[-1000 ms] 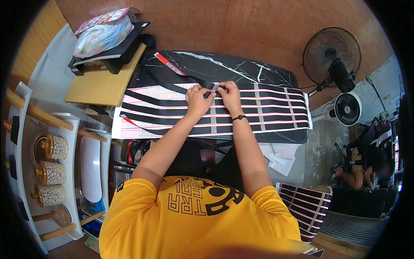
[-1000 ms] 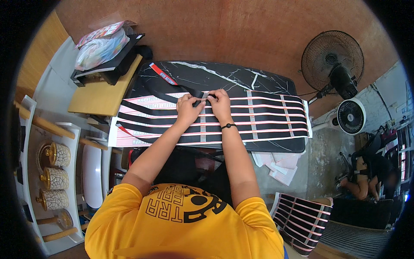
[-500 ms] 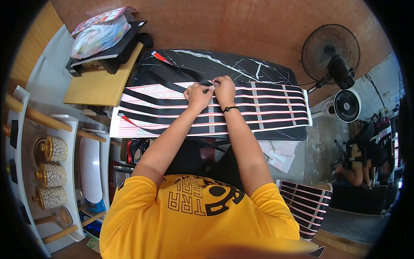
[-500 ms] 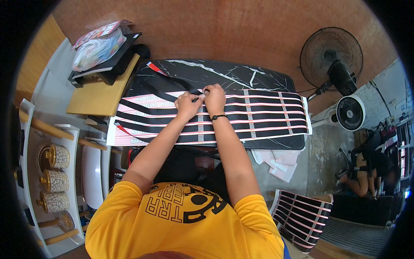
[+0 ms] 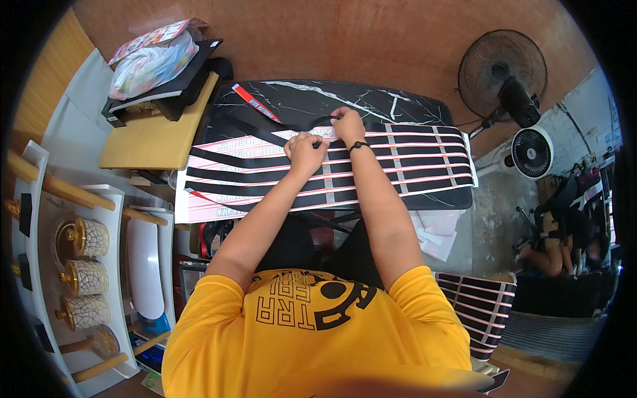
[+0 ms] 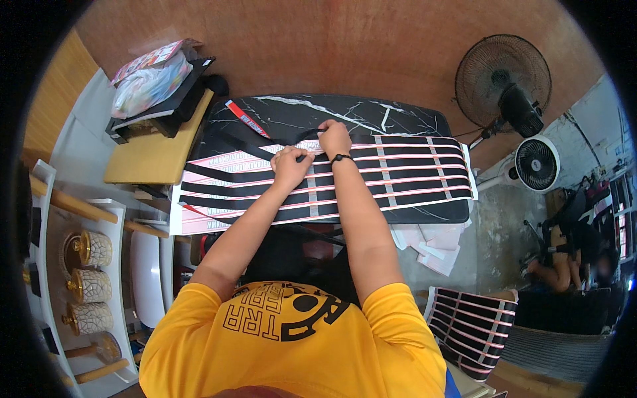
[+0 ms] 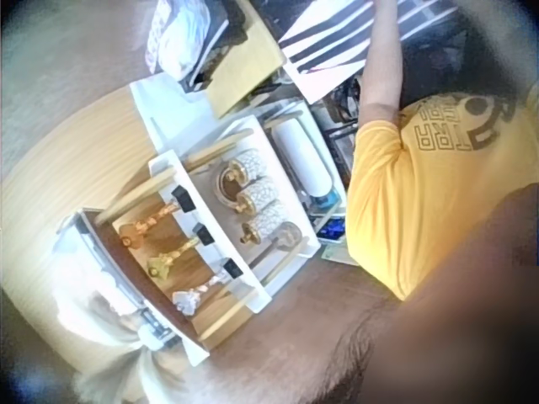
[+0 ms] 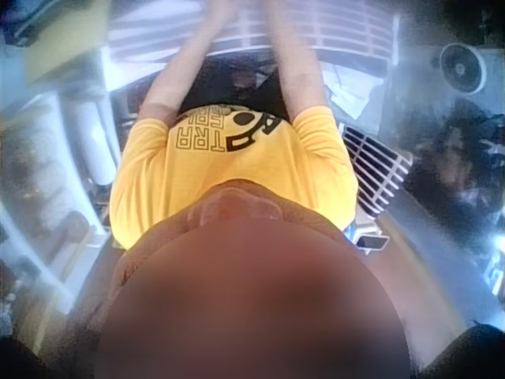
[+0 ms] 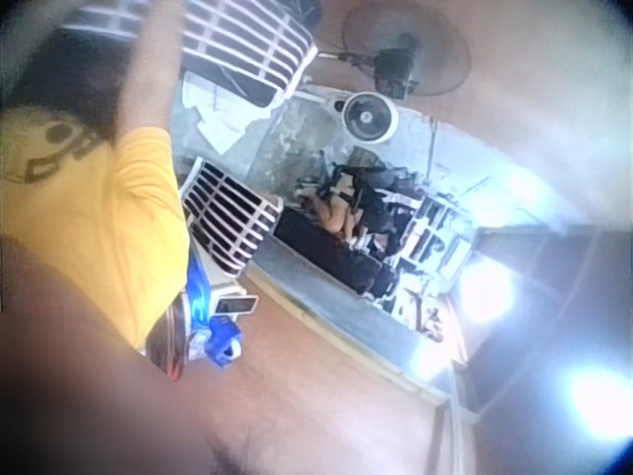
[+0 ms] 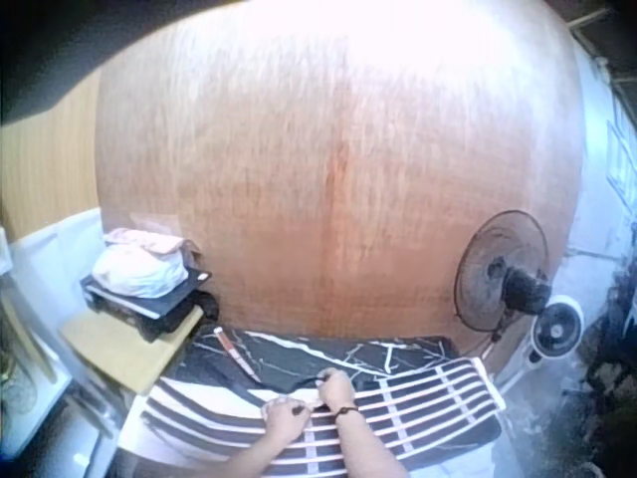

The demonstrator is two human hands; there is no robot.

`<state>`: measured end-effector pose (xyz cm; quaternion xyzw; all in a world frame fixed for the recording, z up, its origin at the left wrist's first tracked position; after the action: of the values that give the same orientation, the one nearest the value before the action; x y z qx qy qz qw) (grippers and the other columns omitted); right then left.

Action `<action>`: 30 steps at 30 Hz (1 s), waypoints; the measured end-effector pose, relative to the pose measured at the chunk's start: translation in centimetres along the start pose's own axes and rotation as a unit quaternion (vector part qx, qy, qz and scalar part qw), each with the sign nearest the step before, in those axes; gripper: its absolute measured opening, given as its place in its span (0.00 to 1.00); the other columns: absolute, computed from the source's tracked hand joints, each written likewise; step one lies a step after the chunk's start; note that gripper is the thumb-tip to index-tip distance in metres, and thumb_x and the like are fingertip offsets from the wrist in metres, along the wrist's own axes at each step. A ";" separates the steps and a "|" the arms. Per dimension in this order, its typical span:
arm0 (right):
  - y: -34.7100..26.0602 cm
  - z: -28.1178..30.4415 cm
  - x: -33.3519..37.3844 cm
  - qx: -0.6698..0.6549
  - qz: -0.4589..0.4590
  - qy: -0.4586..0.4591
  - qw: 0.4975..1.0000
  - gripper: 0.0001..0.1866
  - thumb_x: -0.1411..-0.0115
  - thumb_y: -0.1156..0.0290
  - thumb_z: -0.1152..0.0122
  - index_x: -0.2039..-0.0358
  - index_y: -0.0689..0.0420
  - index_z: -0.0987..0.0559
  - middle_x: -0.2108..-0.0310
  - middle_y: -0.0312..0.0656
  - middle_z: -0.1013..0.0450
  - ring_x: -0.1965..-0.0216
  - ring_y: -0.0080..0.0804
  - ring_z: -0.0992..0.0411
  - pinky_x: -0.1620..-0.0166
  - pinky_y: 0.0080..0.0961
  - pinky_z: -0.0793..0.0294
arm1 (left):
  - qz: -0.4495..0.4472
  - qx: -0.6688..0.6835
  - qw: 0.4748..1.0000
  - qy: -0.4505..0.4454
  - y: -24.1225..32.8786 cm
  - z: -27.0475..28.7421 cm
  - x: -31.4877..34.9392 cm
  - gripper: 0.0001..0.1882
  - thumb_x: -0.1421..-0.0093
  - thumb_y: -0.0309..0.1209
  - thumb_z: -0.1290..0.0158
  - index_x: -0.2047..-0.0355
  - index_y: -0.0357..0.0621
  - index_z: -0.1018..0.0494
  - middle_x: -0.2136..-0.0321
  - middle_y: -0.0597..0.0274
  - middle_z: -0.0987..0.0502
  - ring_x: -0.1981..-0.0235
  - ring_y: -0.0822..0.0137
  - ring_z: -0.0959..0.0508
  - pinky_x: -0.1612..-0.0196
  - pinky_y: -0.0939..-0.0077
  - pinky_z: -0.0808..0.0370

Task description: The person assembles a belt by hand, peeling backing from adhesive strips and pressing them onto a black base with pink stripes. They repeatedly align and attach strips, then fold the assembled belt and place it aside.

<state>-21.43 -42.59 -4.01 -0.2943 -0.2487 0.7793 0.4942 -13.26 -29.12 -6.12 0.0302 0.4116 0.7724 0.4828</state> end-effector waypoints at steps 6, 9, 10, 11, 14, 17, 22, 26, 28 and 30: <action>1.3 2.8 3.7 -0.184 0.104 0.022 0.977 0.18 0.51 0.81 0.33 0.58 0.55 0.19 0.48 0.49 0.31 0.52 0.45 0.27 0.54 0.32 0.24 | 0.005 -0.017 1.000 -0.022 0.1 0.5 -0.3 0.13 0.45 0.43 0.40 0.61 0.58 0.17 0.65 0.61 0.21 0.55 0.57 0.24 0.47 0.56 0.39; 1.7 2.1 5.9 -0.129 0.117 -0.024 0.984 0.17 0.48 0.76 0.34 0.56 0.53 0.18 0.51 0.48 0.28 0.50 0.47 0.29 0.45 0.38 0.30 | -0.015 -0.035 0.997 -0.063 0.2 1.2 -0.3 0.17 0.46 0.41 0.38 0.55 0.62 0.19 0.63 0.62 0.22 0.53 0.57 0.25 0.47 0.56 0.39; 1.9 1.9 6.4 -0.060 0.135 -0.014 0.989 0.14 0.47 0.74 0.34 0.58 0.53 0.17 0.51 0.46 0.28 0.48 0.47 0.31 0.42 0.39 0.34 | -0.022 -0.053 0.995 -0.078 0.2 1.5 -0.4 0.18 0.46 0.41 0.38 0.54 0.63 0.20 0.63 0.62 0.22 0.52 0.57 0.26 0.47 0.56 0.39; 2.0 1.6 6.5 -0.054 0.155 -0.003 0.986 0.12 0.47 0.74 0.35 0.60 0.52 0.17 0.51 0.45 0.27 0.48 0.47 0.31 0.43 0.40 0.34 | -0.022 -0.049 0.996 -0.071 0.3 1.6 -0.5 0.23 0.48 0.41 0.36 0.50 0.62 0.22 0.60 0.61 0.22 0.51 0.57 0.26 0.47 0.56 0.39; 2.1 1.0 6.6 -0.057 0.151 0.016 0.987 0.09 0.47 0.74 0.35 0.64 0.52 0.16 0.55 0.43 0.26 0.50 0.46 0.31 0.45 0.41 0.33 | -0.005 -0.060 0.994 -0.095 0.9 1.8 -1.8 0.28 0.50 0.43 0.35 0.47 0.59 0.24 0.57 0.60 0.22 0.51 0.57 0.26 0.49 0.55 0.38; 2.0 0.9 6.7 -0.068 0.151 0.045 0.985 0.06 0.48 0.74 0.34 0.68 0.54 0.18 0.57 0.42 0.26 0.52 0.46 0.30 0.48 0.41 0.31 | -0.027 -0.041 0.993 -0.106 1.7 1.5 -3.1 0.20 0.51 0.45 0.34 0.60 0.51 0.18 0.59 0.62 0.21 0.51 0.59 0.26 0.52 0.53 0.38; 1.6 0.6 6.3 -0.037 0.090 0.061 0.993 0.06 0.47 0.67 0.33 0.70 0.53 0.18 0.59 0.41 0.26 0.53 0.45 0.29 0.49 0.41 0.30 | -0.098 0.008 0.995 -0.011 2.3 1.6 -2.1 0.11 0.48 0.41 0.36 0.72 0.49 0.16 0.62 0.64 0.22 0.54 0.60 0.28 0.52 0.58 0.40; 1.4 0.5 5.4 -0.020 0.042 0.019 0.999 0.05 0.48 0.66 0.31 0.72 0.51 0.17 0.59 0.39 0.26 0.52 0.44 0.29 0.48 0.44 0.31 | -0.139 -0.020 0.990 0.023 2.4 3.3 0.8 0.07 0.48 0.38 0.36 0.70 0.56 0.14 0.66 0.66 0.29 0.56 0.60 0.32 0.52 0.59 0.41; 1.2 0.5 5.4 -0.017 0.025 0.013 0.999 0.05 0.48 0.65 0.31 0.72 0.51 0.17 0.60 0.40 0.26 0.52 0.44 0.29 0.47 0.45 0.32 | -0.138 -0.011 0.990 0.019 2.5 4.2 2.4 0.06 0.47 0.38 0.37 0.69 0.60 0.14 0.66 0.67 0.30 0.57 0.61 0.32 0.52 0.60 0.41; 0.9 0.5 5.6 -0.021 0.012 0.029 0.999 0.05 0.47 0.65 0.31 0.72 0.51 0.17 0.60 0.40 0.26 0.52 0.44 0.29 0.47 0.45 0.32 | -0.131 0.000 0.991 0.025 2.5 4.8 3.7 0.07 0.48 0.39 0.36 0.68 0.59 0.14 0.66 0.68 0.30 0.57 0.62 0.33 0.53 0.60 0.44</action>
<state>-24.23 -37.89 -5.49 -0.3305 -0.2470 0.7706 0.4857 -14.88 -23.89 -2.61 -0.0431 0.4243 0.7029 0.5693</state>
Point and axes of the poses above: each hand's wrist, its own x-axis away from the middle knuckle, its own z-axis out of the back of the hand, y = z × x, the point moved 1 cm from there along -x, towards the middle knuckle
